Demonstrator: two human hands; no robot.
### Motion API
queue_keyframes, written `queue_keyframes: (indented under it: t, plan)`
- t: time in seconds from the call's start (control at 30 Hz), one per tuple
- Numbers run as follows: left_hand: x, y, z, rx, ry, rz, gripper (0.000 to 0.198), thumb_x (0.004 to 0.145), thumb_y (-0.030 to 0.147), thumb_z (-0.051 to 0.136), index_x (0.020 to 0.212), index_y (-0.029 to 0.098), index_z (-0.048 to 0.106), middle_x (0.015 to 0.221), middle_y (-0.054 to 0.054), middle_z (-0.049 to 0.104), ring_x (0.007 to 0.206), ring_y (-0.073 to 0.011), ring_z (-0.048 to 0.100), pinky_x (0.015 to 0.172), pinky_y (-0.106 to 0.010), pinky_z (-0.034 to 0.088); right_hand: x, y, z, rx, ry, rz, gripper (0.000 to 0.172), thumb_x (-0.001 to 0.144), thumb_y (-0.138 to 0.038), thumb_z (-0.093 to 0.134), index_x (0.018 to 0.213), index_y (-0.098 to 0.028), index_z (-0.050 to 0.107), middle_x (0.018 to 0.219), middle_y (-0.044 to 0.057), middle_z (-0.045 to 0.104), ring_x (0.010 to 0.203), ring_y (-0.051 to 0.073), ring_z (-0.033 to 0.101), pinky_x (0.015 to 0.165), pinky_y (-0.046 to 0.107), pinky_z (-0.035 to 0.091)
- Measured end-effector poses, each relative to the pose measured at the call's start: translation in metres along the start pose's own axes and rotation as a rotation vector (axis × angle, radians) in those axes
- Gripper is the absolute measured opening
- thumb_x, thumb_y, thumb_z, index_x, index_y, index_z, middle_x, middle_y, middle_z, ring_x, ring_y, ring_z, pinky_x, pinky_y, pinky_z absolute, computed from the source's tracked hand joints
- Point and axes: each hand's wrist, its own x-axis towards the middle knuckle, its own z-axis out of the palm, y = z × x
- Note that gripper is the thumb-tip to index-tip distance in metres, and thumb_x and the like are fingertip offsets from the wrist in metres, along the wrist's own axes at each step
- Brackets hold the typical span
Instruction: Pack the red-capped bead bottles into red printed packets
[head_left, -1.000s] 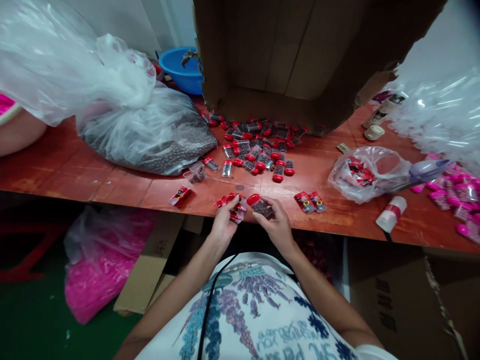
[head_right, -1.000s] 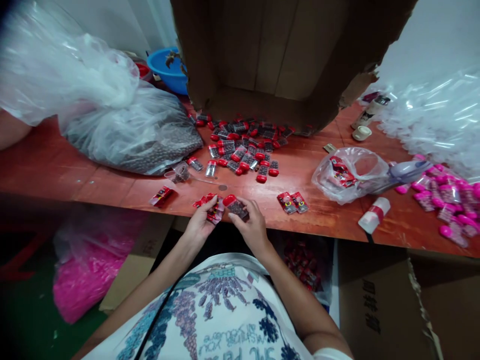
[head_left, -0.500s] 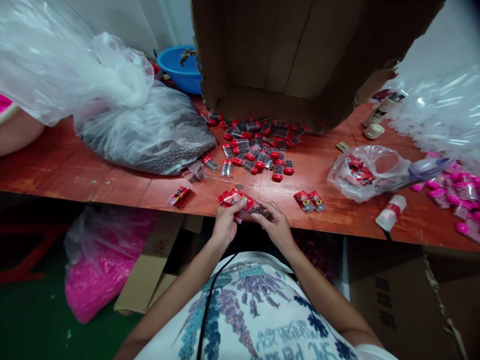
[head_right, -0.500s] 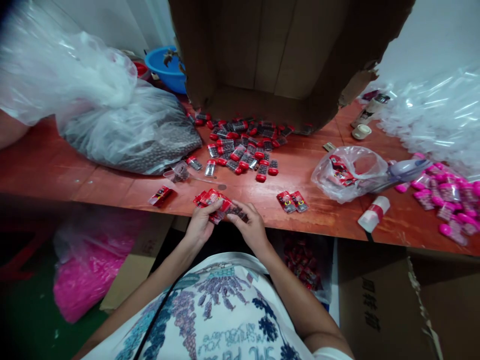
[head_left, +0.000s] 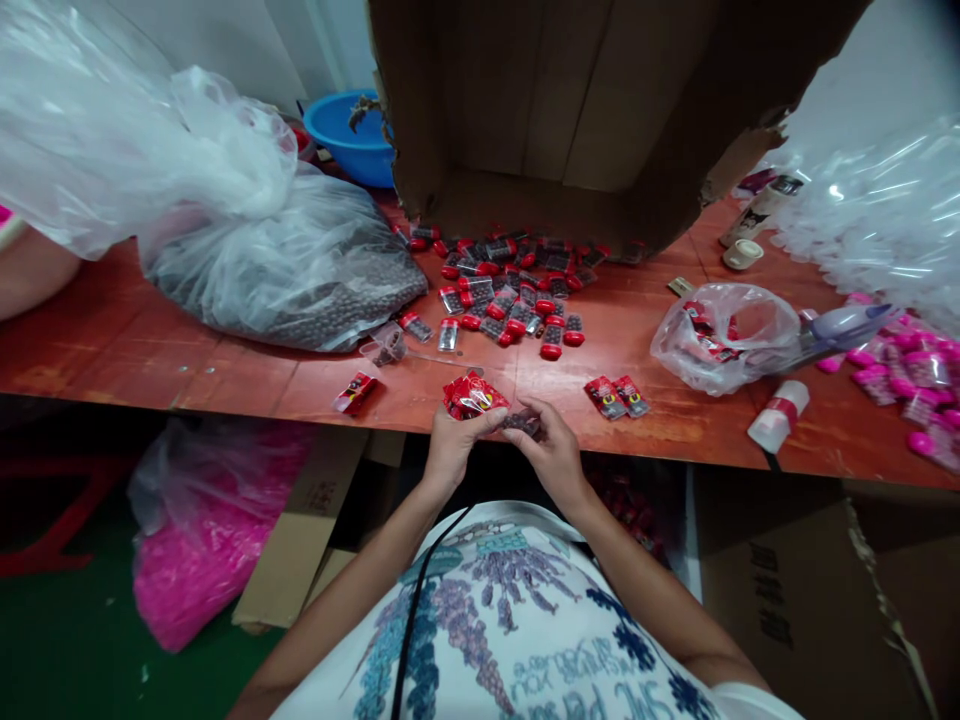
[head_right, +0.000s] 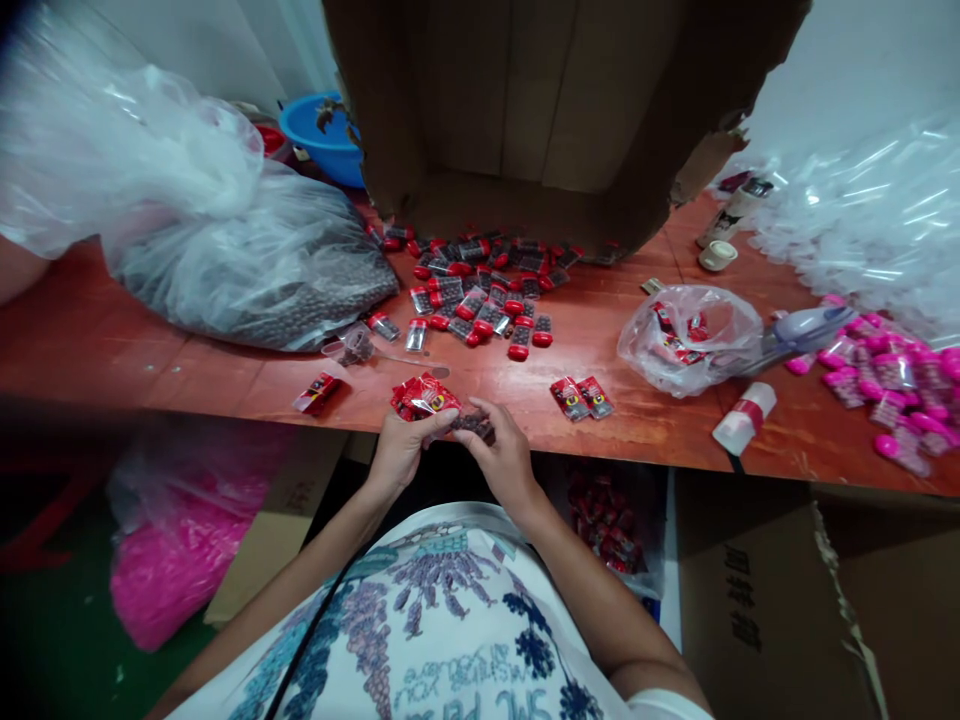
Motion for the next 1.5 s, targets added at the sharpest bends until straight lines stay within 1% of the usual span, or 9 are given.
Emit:
queue_keyframes:
  t: [0.1,0.23,0.37,0.5,0.8,1.0,1.13,1.33,1.5]
  plan:
    - [-0.001,0.002,0.001,0.019,0.001,0.014,0.026,0.052,0.014,0.082,0.073,0.014,0.066,0.067,0.001,0.066,0.060,-0.0119,0.059,0.062,-0.022,0.048,-0.001,-0.003,-0.001,-0.046,0.004,-0.044,0.030,0.078,-0.031,0.065,0.108,-0.026,0.063,0.100,0.004,0.063,0.091,0.018,0.059,0.077,0.030,0.050]
    - [-0.002,0.002,0.000,0.016,-0.043,-0.005,0.020,0.054,0.013,0.080,0.068,0.014,0.066,0.064,0.000,0.065,0.056,-0.0115,0.057,0.056,-0.021,0.046,0.003,-0.003,-0.003,0.186,-0.073,0.178,0.035,0.071,-0.034,0.071,0.103,-0.023,0.062,0.084,0.000,0.065,0.066,0.014,0.058,0.052,0.024,0.049]
    - [-0.003,0.004,-0.002,0.018,-0.131,-0.011,0.018,0.056,0.013,0.079,0.070,0.013,0.067,0.065,-0.001,0.066,0.058,-0.0126,0.058,0.057,-0.022,0.047,0.005,-0.002,-0.004,0.339,-0.088,0.269,0.036,0.066,-0.033,0.074,0.099,-0.022,0.061,0.083,-0.002,0.065,0.062,0.011,0.057,0.048,0.021,0.048]
    - [-0.005,0.003,0.001,0.008,-0.083,-0.014,0.020,0.055,0.014,0.080,0.071,0.013,0.068,0.068,-0.002,0.067,0.060,-0.0136,0.060,0.058,-0.023,0.048,0.002,-0.001,-0.003,0.271,-0.038,0.210,0.035,0.068,-0.034,0.074,0.098,-0.021,0.062,0.083,-0.001,0.066,0.065,0.013,0.058,0.052,0.023,0.049]
    - [-0.003,0.006,0.007,0.079,-0.016,-0.018,0.030,0.049,0.012,0.083,0.072,0.013,0.064,0.064,0.001,0.064,0.055,-0.0118,0.058,0.056,-0.022,0.047,-0.004,-0.003,-0.004,-0.102,0.016,-0.076,0.036,0.077,-0.030,0.067,0.112,-0.027,0.060,0.105,0.004,0.064,0.092,0.020,0.061,0.082,0.033,0.050]
    - [-0.001,0.007,0.004,0.063,-0.135,-0.061,0.024,0.052,0.012,0.081,0.071,0.013,0.066,0.066,-0.002,0.067,0.059,-0.0138,0.060,0.060,-0.024,0.049,0.000,-0.002,-0.004,0.222,-0.038,0.202,0.036,0.069,-0.033,0.072,0.102,-0.022,0.061,0.086,0.000,0.065,0.070,0.014,0.060,0.054,0.023,0.051]
    - [-0.002,0.006,0.001,0.027,-0.210,-0.117,0.022,0.054,0.012,0.080,0.072,0.011,0.068,0.068,-0.004,0.068,0.061,-0.0143,0.061,0.060,-0.023,0.048,0.003,-0.002,-0.006,0.415,-0.061,0.300,0.042,0.063,-0.030,0.075,0.101,-0.021,0.059,0.083,-0.001,0.065,0.064,0.012,0.060,0.048,0.021,0.050]
    - [-0.003,0.000,0.000,-0.002,-0.093,-0.059,0.018,0.055,0.016,0.080,0.064,0.014,0.065,0.059,0.001,0.062,0.052,-0.0103,0.055,0.051,-0.020,0.043,0.002,0.000,-0.011,0.307,-0.053,0.233,0.052,0.061,-0.031,0.077,0.109,-0.023,0.058,0.084,-0.001,0.063,0.067,0.012,0.060,0.052,0.022,0.052]
    - [-0.002,0.002,0.002,0.141,-0.117,0.000,0.018,0.057,0.018,0.080,0.067,0.014,0.065,0.061,0.001,0.063,0.054,-0.0115,0.056,0.054,-0.021,0.046,0.001,0.005,-0.014,0.100,-0.092,0.127,0.053,0.066,-0.033,0.076,0.116,-0.027,0.059,0.093,0.000,0.064,0.071,0.014,0.060,0.058,0.024,0.052]
